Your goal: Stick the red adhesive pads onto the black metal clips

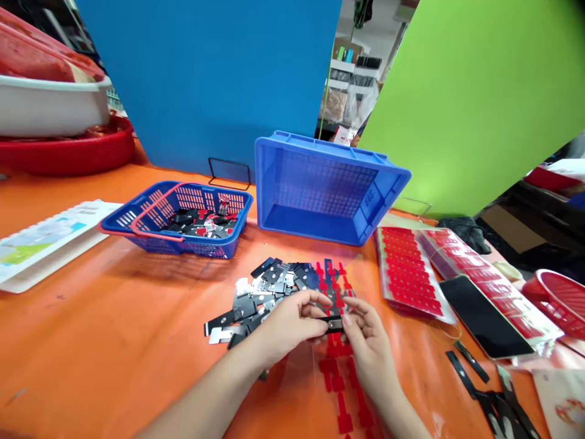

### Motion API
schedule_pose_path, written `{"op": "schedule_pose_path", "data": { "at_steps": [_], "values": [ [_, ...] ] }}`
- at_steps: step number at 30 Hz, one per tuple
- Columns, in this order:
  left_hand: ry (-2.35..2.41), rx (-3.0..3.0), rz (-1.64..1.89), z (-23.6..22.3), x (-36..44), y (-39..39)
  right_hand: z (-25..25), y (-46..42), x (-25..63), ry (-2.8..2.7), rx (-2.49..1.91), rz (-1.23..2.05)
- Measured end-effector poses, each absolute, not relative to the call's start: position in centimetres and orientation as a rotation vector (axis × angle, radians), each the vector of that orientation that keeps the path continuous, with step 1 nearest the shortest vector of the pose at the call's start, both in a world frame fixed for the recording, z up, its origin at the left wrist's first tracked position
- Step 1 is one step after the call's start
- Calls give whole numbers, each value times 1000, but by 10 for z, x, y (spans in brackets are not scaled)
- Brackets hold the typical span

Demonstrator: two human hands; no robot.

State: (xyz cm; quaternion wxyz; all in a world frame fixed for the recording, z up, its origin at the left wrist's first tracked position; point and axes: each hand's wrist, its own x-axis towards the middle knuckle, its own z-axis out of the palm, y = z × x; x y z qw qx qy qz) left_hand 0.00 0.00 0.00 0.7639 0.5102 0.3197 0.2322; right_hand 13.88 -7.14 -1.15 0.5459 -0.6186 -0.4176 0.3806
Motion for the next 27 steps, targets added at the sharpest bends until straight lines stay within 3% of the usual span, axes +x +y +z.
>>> {"op": "schedule_pose_path", "data": {
  "at_steps": [10, 27],
  "values": [
    [676, 1054, 465, 1, 0, -1, -9, -75, 139, -893, -1405, 1019],
    [614, 1037, 527, 2, 0, -1, -14, -78, 139, -1004, -1457, 887]
  ]
}}
